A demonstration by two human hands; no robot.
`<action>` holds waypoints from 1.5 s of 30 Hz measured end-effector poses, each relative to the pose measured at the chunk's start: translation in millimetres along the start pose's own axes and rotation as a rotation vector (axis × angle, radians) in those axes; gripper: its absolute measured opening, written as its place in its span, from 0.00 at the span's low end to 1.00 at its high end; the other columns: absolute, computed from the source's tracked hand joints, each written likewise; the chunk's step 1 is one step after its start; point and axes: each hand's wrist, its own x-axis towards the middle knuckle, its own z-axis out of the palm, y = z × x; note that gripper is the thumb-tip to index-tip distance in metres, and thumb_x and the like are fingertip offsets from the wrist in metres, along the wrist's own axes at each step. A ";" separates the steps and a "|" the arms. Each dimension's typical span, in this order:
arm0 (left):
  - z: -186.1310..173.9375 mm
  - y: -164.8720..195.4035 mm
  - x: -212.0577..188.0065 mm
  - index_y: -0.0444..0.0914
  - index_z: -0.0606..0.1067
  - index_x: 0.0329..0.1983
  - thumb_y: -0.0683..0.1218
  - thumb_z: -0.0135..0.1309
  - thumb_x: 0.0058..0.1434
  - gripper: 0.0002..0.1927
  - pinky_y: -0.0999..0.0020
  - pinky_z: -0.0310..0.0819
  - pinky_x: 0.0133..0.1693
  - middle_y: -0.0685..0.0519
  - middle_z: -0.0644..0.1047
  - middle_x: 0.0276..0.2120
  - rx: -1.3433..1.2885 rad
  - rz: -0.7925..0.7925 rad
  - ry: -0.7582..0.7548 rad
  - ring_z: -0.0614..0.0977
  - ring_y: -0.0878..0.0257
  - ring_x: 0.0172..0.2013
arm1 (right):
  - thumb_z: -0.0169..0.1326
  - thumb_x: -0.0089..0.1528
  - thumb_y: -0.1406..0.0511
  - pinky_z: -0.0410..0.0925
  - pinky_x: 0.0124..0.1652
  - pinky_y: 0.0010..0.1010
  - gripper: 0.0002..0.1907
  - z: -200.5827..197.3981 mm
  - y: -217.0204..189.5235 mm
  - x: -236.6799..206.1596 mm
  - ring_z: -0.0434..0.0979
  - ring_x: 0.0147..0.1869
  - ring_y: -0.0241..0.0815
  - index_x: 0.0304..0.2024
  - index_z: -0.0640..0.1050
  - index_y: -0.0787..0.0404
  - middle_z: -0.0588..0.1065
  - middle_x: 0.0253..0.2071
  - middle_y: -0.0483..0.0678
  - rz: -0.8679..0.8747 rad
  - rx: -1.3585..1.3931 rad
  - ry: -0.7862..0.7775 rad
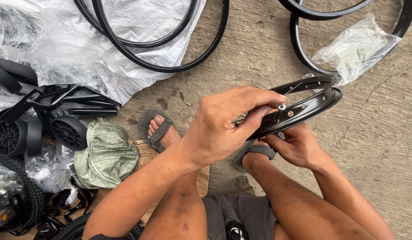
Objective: The person assembles a bicycle wheel by inserting spokes into the hub and rim, then attaching a rim to the hub and threading spokes through the rim holes. The person works on the floor surrounded by wheel parts and packaging.
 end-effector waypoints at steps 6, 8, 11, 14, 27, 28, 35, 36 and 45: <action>0.8 -0.2 1.8 0.40 0.78 0.49 0.48 0.64 0.65 0.13 0.72 0.82 0.42 0.51 0.82 0.43 0.013 0.067 -0.003 0.85 0.65 0.41 | 0.59 0.63 0.69 0.75 0.39 0.30 0.06 3.8 3.5 -3.5 0.81 0.42 0.37 0.43 0.81 0.63 0.80 0.39 0.46 0.050 0.047 0.011; 0.3 0.0 2.1 0.39 0.79 0.49 0.46 0.61 0.68 0.09 0.73 0.82 0.43 0.52 0.83 0.43 -0.029 0.033 -0.031 0.86 0.65 0.42 | 0.60 0.63 0.69 0.76 0.39 0.31 0.06 4.5 1.1 -1.2 0.83 0.43 0.37 0.43 0.82 0.62 0.82 0.39 0.46 0.080 0.024 -0.005; 1.2 0.8 0.1 0.36 0.78 0.51 0.45 0.60 0.70 0.11 0.73 0.84 0.46 0.51 0.82 0.45 -0.102 0.020 -0.069 0.86 0.65 0.44 | 0.59 0.64 0.70 0.75 0.44 0.32 0.11 3.7 -7.3 3.3 0.81 0.48 0.39 0.49 0.78 0.64 0.80 0.45 0.49 0.027 0.069 0.002; 6.2 1.3 -3.0 0.36 0.78 0.53 0.46 0.63 0.68 0.14 0.74 0.85 0.44 0.52 0.83 0.44 -0.178 -0.041 -0.058 0.87 0.67 0.42 | 0.55 0.64 0.72 0.72 0.52 0.35 0.21 2.8 -14.9 8.0 0.75 0.59 0.43 0.59 0.70 0.68 0.73 0.57 0.54 -0.079 0.213 -0.005; 23.4 -3.0 -10.7 0.37 0.78 0.50 0.45 0.62 0.65 0.12 0.72 0.84 0.44 0.51 0.83 0.44 -0.227 -0.046 -0.015 0.86 0.65 0.42 | 0.54 0.63 0.71 0.76 0.43 0.33 0.13 4.0 2.6 0.2 0.80 0.48 0.41 0.50 0.73 0.66 0.77 0.45 0.51 0.040 0.166 -0.044; 25.6 -2.9 -10.3 0.38 0.78 0.48 0.46 0.65 0.63 0.13 0.71 0.85 0.46 0.50 0.83 0.44 -0.236 -0.048 0.001 0.86 0.64 0.43 | 0.54 0.63 0.71 0.75 0.45 0.33 0.15 4.7 2.3 1.8 0.80 0.50 0.41 0.52 0.71 0.67 0.76 0.47 0.51 -0.005 0.150 -0.033; 26.3 2.7 -12.9 0.35 0.77 0.52 0.44 0.59 0.66 0.13 0.68 0.83 0.52 0.51 0.83 0.46 -0.255 -0.035 -0.038 0.86 0.60 0.50 | 0.57 0.61 0.71 0.72 0.44 0.33 0.13 3.4 -3.2 2.4 0.75 0.49 0.41 0.48 0.73 0.66 0.72 0.46 0.48 -0.020 0.192 -0.061; 26.9 3.8 -12.5 0.35 0.75 0.52 0.46 0.62 0.62 0.17 0.68 0.84 0.51 0.51 0.83 0.45 -0.305 -0.095 -0.047 0.87 0.61 0.48 | 0.59 0.59 0.70 0.72 0.45 0.32 0.17 2.7 -3.8 1.4 0.75 0.50 0.40 0.50 0.73 0.66 0.73 0.47 0.47 -0.034 0.215 -0.076; 28.1 8.3 -8.0 0.32 0.71 0.53 0.44 0.59 0.63 0.18 0.66 0.82 0.53 0.49 0.83 0.42 -0.290 -0.095 -0.068 0.86 0.59 0.48 | 0.59 0.57 0.70 0.67 0.42 0.39 0.12 2.3 -5.6 4.7 0.70 0.46 0.41 0.42 0.73 0.64 0.68 0.42 0.47 -0.095 0.150 -0.040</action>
